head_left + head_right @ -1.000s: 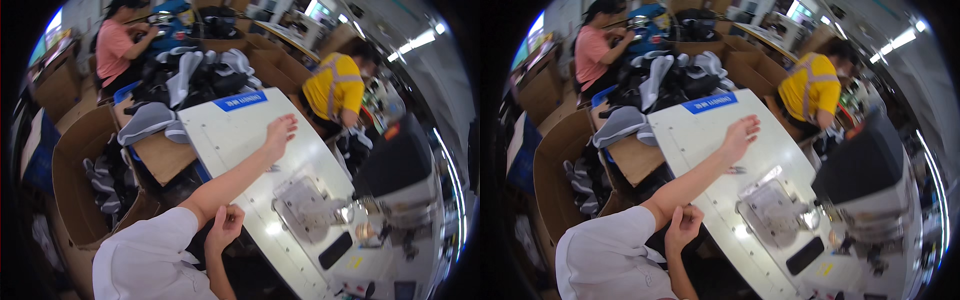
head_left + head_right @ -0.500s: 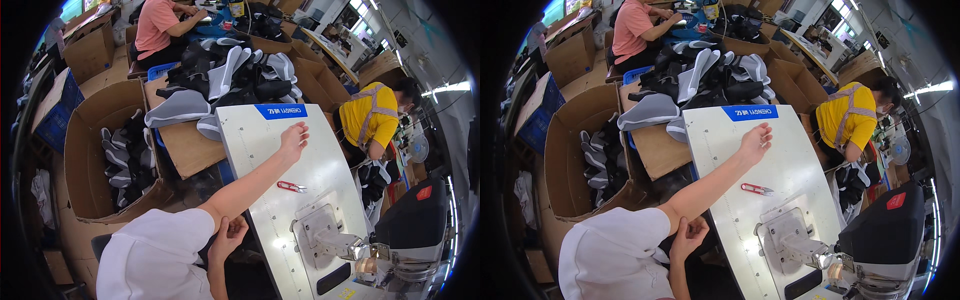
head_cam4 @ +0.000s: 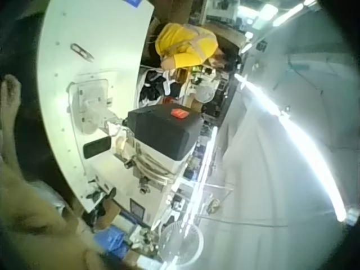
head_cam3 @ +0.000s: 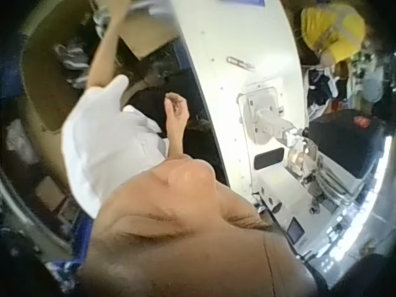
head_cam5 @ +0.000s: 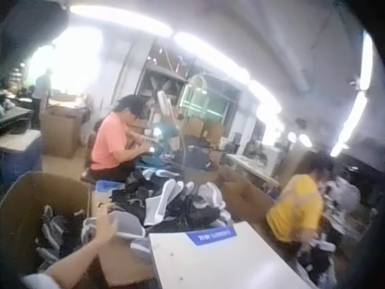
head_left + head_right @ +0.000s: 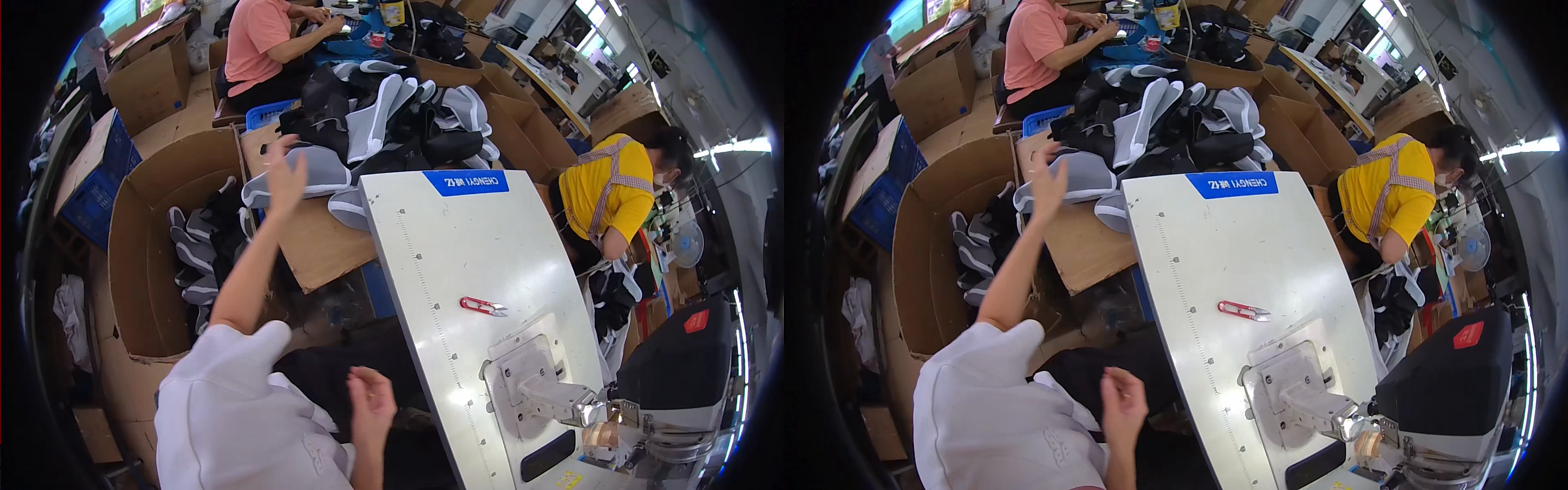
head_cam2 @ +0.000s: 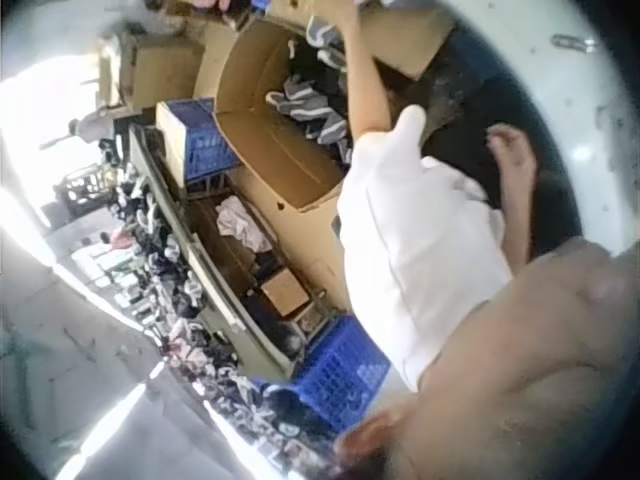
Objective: The person sews fabric pieces together using a sewing machine, trims the thread with snips, and places the assembled components into a bin.
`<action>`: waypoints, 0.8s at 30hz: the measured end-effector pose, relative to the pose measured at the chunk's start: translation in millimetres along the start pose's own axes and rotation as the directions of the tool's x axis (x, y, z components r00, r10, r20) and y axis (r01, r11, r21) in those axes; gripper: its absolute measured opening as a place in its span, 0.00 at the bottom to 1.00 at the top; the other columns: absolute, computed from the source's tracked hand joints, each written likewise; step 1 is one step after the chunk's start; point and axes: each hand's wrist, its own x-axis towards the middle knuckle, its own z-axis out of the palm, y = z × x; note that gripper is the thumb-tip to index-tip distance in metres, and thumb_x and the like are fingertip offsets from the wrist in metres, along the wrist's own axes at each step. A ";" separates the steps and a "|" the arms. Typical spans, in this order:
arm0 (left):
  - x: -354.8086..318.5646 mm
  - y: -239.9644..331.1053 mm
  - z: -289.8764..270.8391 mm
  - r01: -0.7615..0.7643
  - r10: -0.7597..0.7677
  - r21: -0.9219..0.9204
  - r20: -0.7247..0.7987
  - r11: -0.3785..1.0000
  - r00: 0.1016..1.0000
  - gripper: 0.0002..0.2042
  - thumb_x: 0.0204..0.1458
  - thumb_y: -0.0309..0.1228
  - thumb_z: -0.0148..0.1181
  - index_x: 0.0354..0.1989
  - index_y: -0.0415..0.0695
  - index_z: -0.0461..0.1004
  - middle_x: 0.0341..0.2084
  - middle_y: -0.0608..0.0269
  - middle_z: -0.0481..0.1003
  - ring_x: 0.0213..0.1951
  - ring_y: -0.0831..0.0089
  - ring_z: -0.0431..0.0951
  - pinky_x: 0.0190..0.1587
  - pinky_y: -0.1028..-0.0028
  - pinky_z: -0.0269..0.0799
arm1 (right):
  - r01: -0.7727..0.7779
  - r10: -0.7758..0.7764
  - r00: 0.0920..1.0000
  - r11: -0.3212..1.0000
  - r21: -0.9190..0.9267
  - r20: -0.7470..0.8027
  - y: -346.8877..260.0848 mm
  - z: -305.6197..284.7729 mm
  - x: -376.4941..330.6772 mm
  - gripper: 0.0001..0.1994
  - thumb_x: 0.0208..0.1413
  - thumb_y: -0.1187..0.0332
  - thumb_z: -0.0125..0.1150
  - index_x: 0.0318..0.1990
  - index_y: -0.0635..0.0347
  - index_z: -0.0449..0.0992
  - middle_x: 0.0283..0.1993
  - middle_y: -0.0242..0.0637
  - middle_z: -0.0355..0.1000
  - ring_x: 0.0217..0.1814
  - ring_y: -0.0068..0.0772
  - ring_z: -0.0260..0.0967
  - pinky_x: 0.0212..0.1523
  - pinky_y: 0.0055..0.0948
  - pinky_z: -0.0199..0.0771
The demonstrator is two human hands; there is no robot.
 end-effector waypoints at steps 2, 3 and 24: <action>8.3 -69.6 -27.3 -0.141 0.092 0.446 0.130 0.884 0.987 0.32 0.46 0.38 0.65 0.59 0.43 0.60 0.55 0.50 0.66 0.58 0.55 0.65 0.59 0.57 0.58 | 0.020 -0.025 0.997 0.997 -0.069 -0.074 -6.0 -20.7 -0.1 0.10 0.58 0.79 0.56 0.47 0.68 0.71 0.45 0.40 0.73 0.47 0.25 0.71 0.52 0.23 0.70; 9.8 -113.8 -40.1 -0.154 0.035 0.553 0.220 0.819 0.975 0.32 0.44 0.40 0.67 0.58 0.44 0.63 0.52 0.51 0.70 0.57 0.55 0.67 0.60 0.53 0.55 | 0.029 -0.033 0.998 0.997 -0.065 -0.062 -12.7 -21.2 -0.9 0.09 0.57 0.79 0.56 0.46 0.68 0.71 0.44 0.40 0.73 0.46 0.24 0.71 0.51 0.22 0.70; -188.0 240.9 -77.3 0.074 0.690 -0.732 0.666 0.677 0.284 0.25 0.39 0.28 0.67 0.48 0.34 0.67 0.47 0.42 0.66 0.47 0.46 0.70 0.47 0.60 0.69 | 0.170 -0.653 0.671 0.596 -0.785 -0.351 -92.5 -108.0 33.8 0.15 0.59 0.66 0.51 0.47 0.69 0.72 0.50 0.43 0.73 0.54 0.45 0.68 0.55 0.43 0.64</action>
